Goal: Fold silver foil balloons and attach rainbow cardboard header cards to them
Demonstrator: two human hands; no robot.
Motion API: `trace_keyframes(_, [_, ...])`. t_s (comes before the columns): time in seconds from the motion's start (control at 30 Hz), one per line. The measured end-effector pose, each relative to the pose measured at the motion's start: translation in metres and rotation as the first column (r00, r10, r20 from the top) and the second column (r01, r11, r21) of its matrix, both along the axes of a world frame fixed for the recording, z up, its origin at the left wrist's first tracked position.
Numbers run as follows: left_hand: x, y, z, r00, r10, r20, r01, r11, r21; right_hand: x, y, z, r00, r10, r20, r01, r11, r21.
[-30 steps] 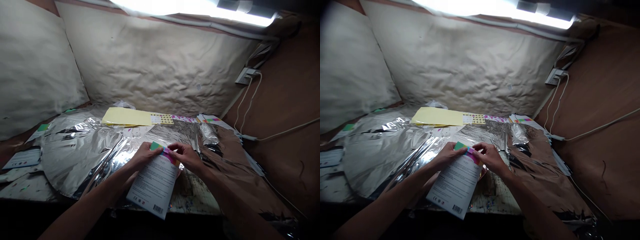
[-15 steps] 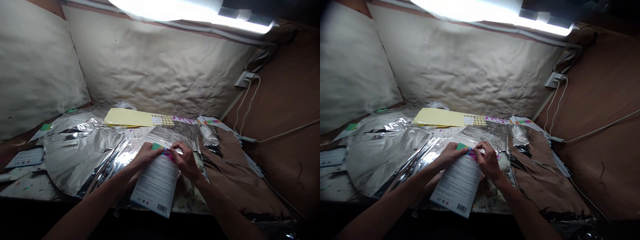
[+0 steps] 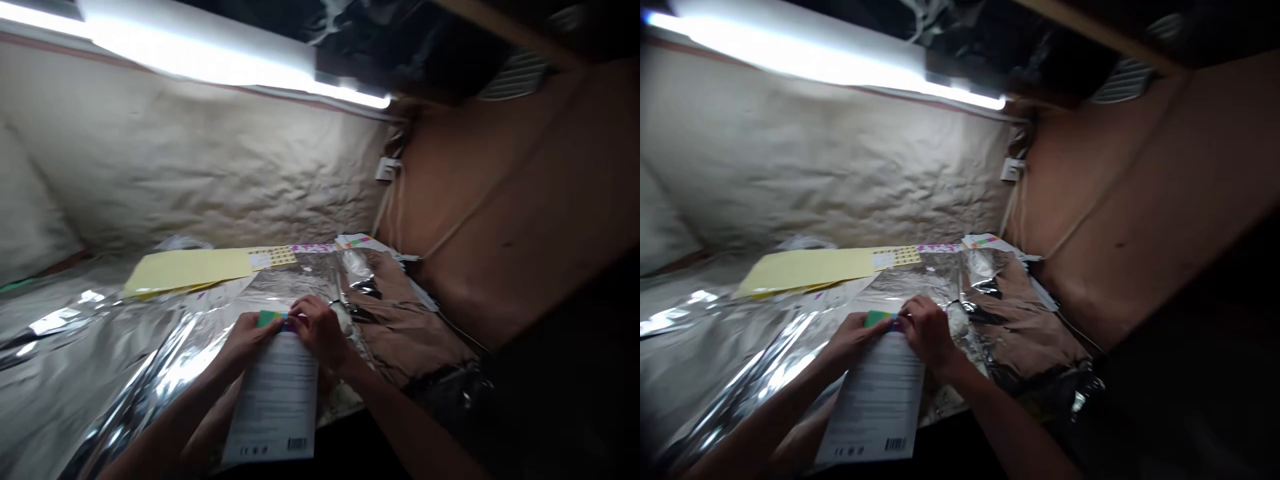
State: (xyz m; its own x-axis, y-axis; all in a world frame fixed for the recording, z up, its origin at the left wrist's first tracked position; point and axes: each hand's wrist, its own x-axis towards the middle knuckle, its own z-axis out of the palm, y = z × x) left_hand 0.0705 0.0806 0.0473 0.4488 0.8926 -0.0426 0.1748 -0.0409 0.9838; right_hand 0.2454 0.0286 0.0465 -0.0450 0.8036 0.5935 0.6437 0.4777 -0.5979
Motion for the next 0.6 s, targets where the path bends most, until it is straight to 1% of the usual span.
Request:
trace_keyframes(0.07, [0.008,-0.006,0.004,1.000,-0.031,0.007,0.031,0.997,-0.065,0.008,-0.007,0.004,0.970,-0.031,-0.239,0.030,1.000,-0.011])
trace_keyframes(0.1, [0.013,-0.010,0.006,0.999,-0.051,0.011,0.052,0.994,-0.099,0.018,-0.011,0.009,0.944,-0.069,-0.324,0.076,0.997,0.008])
trace_keyframes(0.13, [0.018,-0.016,0.007,0.997,-0.071,0.014,0.072,0.989,-0.126,0.030,-0.016,0.014,0.923,-0.129,-0.362,0.153,0.987,0.040])
trace_keyframes(0.17, [0.024,-0.022,0.008,0.996,-0.093,0.015,0.094,0.985,-0.145,0.044,-0.023,0.020,0.910,-0.207,-0.360,0.249,0.966,0.074])
trace_keyframes(0.2, [0.031,-0.029,0.009,0.993,-0.117,0.013,0.117,0.981,-0.152,0.057,-0.033,0.025,0.899,-0.291,-0.328,0.338,0.936,0.098])
trace_keyframes(0.23, [0.038,-0.036,0.009,0.990,-0.144,0.004,0.143,0.979,-0.148,0.069,-0.046,0.029,0.888,-0.358,-0.287,0.398,0.913,0.092])
trace_keyframes(0.27, [0.046,-0.043,0.009,0.985,-0.173,-0.013,0.170,0.976,-0.134,0.079,-0.061,0.032,0.887,-0.388,-0.249,0.412,0.910,0.046])
trace_keyframes(0.3, [0.054,-0.049,0.009,0.977,-0.210,-0.038,0.205,0.973,-0.109,0.086,-0.077,0.034,0.899,-0.375,-0.225,0.377,0.925,-0.036])
trace_keyframes(0.33, [0.063,-0.055,0.010,0.964,-0.256,-0.065,0.251,0.965,-0.075,0.090,-0.093,0.034,0.922,-0.327,-0.208,0.304,0.943,-0.133])
trace_keyframes(0.37, [0.073,-0.060,0.013,0.946,-0.311,-0.094,0.310,0.950,-0.032,0.092,-0.109,0.033,0.945,-0.265,-0.191,0.222,0.950,-0.220])
trace_keyframes(0.4, [0.083,-0.065,0.016,0.921,-0.368,-0.126,0.373,0.928,0.019,0.092,-0.124,0.032,0.963,-0.212,-0.166,0.158,0.945,-0.285])
trace_keyframes(0.43, [0.092,-0.070,0.020,0.891,-0.422,-0.166,0.439,0.895,0.079,0.092,-0.138,0.030,0.974,-0.184,-0.130,0.134,0.937,-0.323])
trace_keyframes(0.5, [0.110,-0.079,0.030,0.827,-0.490,-0.276,0.550,0.807,0.215,0.093,-0.160,0.029,0.974,-0.223,-0.038,0.198,0.920,-0.338])
trace_keyframes(0.57, [0.125,-0.089,0.041,0.768,-0.490,-0.413,0.626,0.710,0.323,0.097,-0.178,0.030,0.961,-0.276,0.011,0.263,0.903,-0.339])
trace_keyframes(0.6, [0.131,-0.095,0.046,0.744,-0.467,-0.478,0.651,0.668,0.361,0.099,-0.185,0.031,0.958,-0.285,0.021,0.275,0.898,-0.344])
